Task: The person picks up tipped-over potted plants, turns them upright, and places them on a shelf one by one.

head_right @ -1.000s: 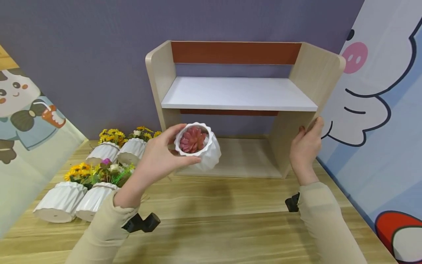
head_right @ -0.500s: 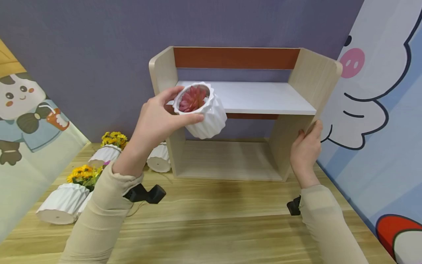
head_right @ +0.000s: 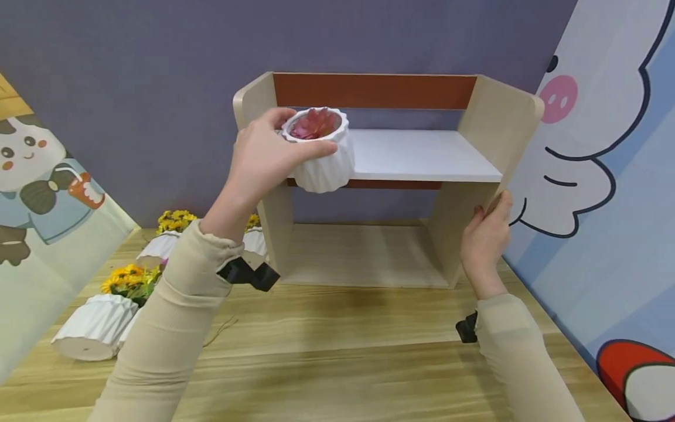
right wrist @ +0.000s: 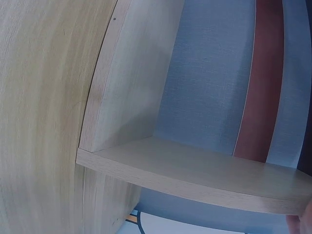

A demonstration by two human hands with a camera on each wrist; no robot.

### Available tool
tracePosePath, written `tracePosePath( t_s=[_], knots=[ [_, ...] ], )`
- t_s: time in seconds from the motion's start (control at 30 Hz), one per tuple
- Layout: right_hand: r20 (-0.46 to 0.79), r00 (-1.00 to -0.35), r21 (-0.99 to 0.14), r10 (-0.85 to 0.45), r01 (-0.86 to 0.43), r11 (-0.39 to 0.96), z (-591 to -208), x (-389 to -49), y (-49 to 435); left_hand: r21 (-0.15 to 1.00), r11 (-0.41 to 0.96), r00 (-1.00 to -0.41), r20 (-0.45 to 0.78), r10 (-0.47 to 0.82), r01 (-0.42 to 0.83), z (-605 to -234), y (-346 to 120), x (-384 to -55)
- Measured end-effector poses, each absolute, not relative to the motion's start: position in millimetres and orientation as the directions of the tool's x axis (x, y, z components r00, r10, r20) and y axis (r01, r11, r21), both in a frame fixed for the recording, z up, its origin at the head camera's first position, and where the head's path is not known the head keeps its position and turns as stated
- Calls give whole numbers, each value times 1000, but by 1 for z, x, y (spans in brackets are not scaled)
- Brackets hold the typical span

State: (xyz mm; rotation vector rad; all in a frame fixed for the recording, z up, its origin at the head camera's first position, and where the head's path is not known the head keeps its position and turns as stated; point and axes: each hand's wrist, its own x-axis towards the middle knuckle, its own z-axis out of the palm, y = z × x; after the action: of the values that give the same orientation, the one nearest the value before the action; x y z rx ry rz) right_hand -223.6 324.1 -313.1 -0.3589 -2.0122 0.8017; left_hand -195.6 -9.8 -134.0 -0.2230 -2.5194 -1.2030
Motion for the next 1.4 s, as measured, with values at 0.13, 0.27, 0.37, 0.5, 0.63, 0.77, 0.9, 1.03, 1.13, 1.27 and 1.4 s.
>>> tracePosePath(
  t_s=[0.13,0.27,0.37,0.5,0.63,0.77,0.9,1.03,1.13,1.27,1.4],
  knots=[
    [643,-546,-670,537,-63,739,-313,-224,324,695,678,-946,323,3,240,-129,-4,-205],
    [635,-557,-673,536,-57,737,-313,-223,325,692,687,-957,291,18,224,-127,2,-212],
    [630,-563,-674,535,-55,737,-313,-222,325,694,686,-960,280,22,218,-128,5,-216],
    [637,-559,-670,531,-60,740,-316,-222,325,705,673,-957,288,17,225,-131,7,-219],
    [656,-544,-661,524,-79,746,-319,-222,326,723,651,-954,301,7,233,-136,9,-223],
    [674,-525,-654,520,-98,750,-320,-222,327,746,628,-957,290,-3,224,-139,14,-231],
    [674,-523,-654,521,-96,750,-319,-222,326,754,619,-957,290,-13,220,-142,19,-241],
    [669,-528,-653,523,-81,753,-317,-222,326,765,597,-946,322,-27,243,-149,24,-251],
    [662,-534,-656,527,-71,752,-316,-221,325,789,552,-939,343,-28,271,-156,25,-255],
    [654,-542,-659,527,-66,750,-318,-221,324,775,553,-921,389,-34,307,-167,24,-252],
    [675,-527,-649,517,-90,756,-318,-221,326,735,589,-897,440,-36,337,-174,26,-247]
  ],
)
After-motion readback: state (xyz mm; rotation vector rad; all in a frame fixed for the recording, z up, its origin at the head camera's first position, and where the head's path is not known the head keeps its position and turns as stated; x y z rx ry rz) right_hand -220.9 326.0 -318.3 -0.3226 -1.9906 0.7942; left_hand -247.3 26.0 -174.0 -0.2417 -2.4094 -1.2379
